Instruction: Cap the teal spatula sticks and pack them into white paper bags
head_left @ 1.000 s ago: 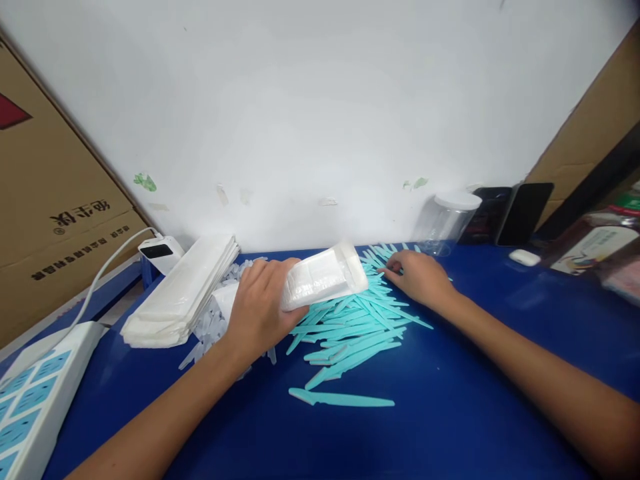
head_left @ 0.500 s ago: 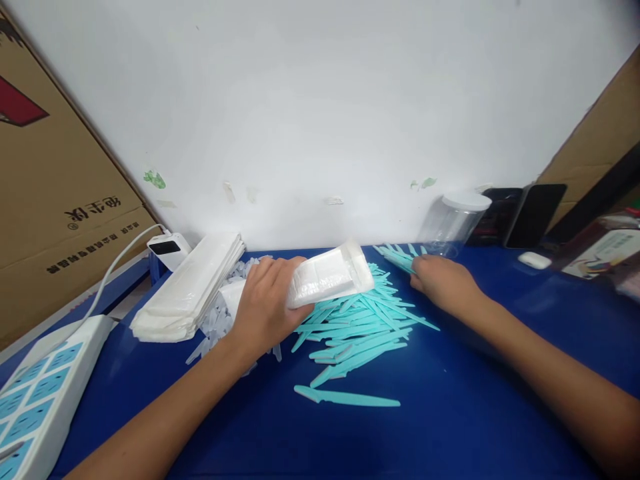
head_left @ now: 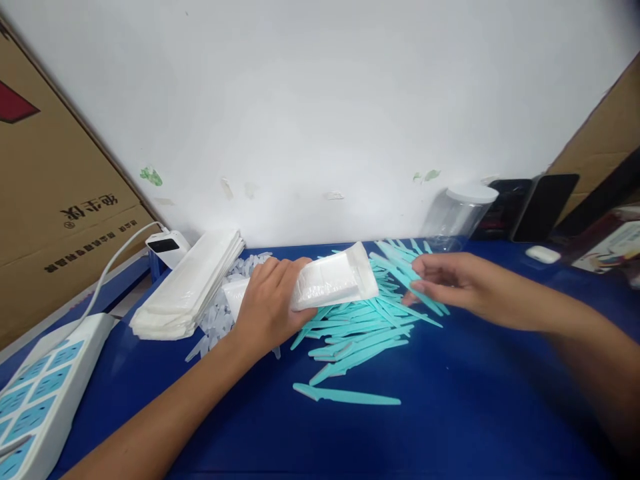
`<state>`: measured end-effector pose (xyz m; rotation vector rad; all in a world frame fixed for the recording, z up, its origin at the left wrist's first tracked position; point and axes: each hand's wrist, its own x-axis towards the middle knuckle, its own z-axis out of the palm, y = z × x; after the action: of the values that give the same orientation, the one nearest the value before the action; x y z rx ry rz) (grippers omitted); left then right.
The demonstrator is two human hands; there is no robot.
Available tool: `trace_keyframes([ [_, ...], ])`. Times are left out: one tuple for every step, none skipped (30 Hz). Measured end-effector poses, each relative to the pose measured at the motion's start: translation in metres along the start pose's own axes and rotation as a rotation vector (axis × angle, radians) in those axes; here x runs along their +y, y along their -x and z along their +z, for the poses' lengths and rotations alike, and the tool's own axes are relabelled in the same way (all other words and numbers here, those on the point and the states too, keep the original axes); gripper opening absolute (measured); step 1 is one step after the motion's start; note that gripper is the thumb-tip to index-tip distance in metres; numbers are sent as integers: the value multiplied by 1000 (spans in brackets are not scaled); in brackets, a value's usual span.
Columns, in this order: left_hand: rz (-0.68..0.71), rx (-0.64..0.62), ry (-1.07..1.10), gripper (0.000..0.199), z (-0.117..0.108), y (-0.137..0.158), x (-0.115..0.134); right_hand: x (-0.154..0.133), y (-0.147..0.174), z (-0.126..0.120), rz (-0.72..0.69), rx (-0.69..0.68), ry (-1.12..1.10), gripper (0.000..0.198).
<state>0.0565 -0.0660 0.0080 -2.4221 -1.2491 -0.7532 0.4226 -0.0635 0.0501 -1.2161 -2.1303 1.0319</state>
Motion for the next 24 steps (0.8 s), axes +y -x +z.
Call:
trace_keyframes([
  [4, 0, -5, 62, 0, 0, 1, -2, 1, 4, 16, -72, -59, 34],
  [9, 2, -9, 62, 0, 0, 1, -3, 1, 8, 34, -151, -102, 33],
  [15, 4, -13, 62, 0, 0, 2, -4, 0, 11, 49, -215, -119, 34],
  [24, 9, -17, 61, 0, 0, 3, -4, -1, 14, 54, -239, -116, 35],
  [38, 15, -20, 59, 0, 0, 4, -4, -1, 17, 50, -245, -99, 37],
  [58, 26, -25, 57, 0, 0, 5, -5, -2, 19, 40, -242, -75, 39],
  [86, 40, -32, 55, 0, 0, 6, -5, -3, 21, 26, -234, -51, 40],
  [117, 53, -40, 54, 0, 0, 7, -6, -3, 24, 9, -220, -33, 41],
  [153, 66, -47, 54, -1, 1, 9, -7, -4, 26, -7, -203, -21, 40],
  [187, 80, -55, 55, -1, 1, 12, -9, -4, 28, -23, -182, -14, 39],
  [219, 91, -63, 55, -2, 1, 14, -11, -5, 30, -41, -158, -5, 38],
  [245, 100, -72, 55, -3, 2, 17, -13, -5, 32, -63, -130, 3, 36],
  [269, 109, -82, 55, -4, 3, 20, -16, -5, 35, -88, -102, 8, 35],
  [291, 123, -97, 55, -5, 4, 23, -19, -5, 37, -115, -73, 8, 34],
  [315, 145, -116, 55, -6, 4, 26, -23, -5, 40, -141, -43, 0, 32],
  [334, 173, -135, 55, -7, 5, 29, -27, -4, 43, -163, -13, -13, 31],
  [349, 206, -151, 54, -8, 5, 32, -31, -4, 47, -183, 16, -30, 30],
  [359, 237, -161, 54, -9, 5, 34, -35, -3, 51, -199, 41, -49, 28],
  [364, 260, -165, 53, -10, 5, 36, -38, -3, 55, -211, 58, -66, 26],
  [366, 274, -160, 52, -10, 5, 38, -41, -3, 60, -218, 66, -80, 24],
  [368, 280, -149, 51, -10, 4, 38, -43, -3, 64, -220, 67, -91, 22],
  [372, 279, -137, 51, -10, 4, 38, -44, -4, 67, -217, 65, -99, 20],
  [377, 278, -127, 50, -9, 4, 38, -45, -4, 70, -210, 69, -112, 19],
  [380, 273, -120, 50, -8, 4, 37, -44, -5, 73, -198, 80, -130, 21],
])
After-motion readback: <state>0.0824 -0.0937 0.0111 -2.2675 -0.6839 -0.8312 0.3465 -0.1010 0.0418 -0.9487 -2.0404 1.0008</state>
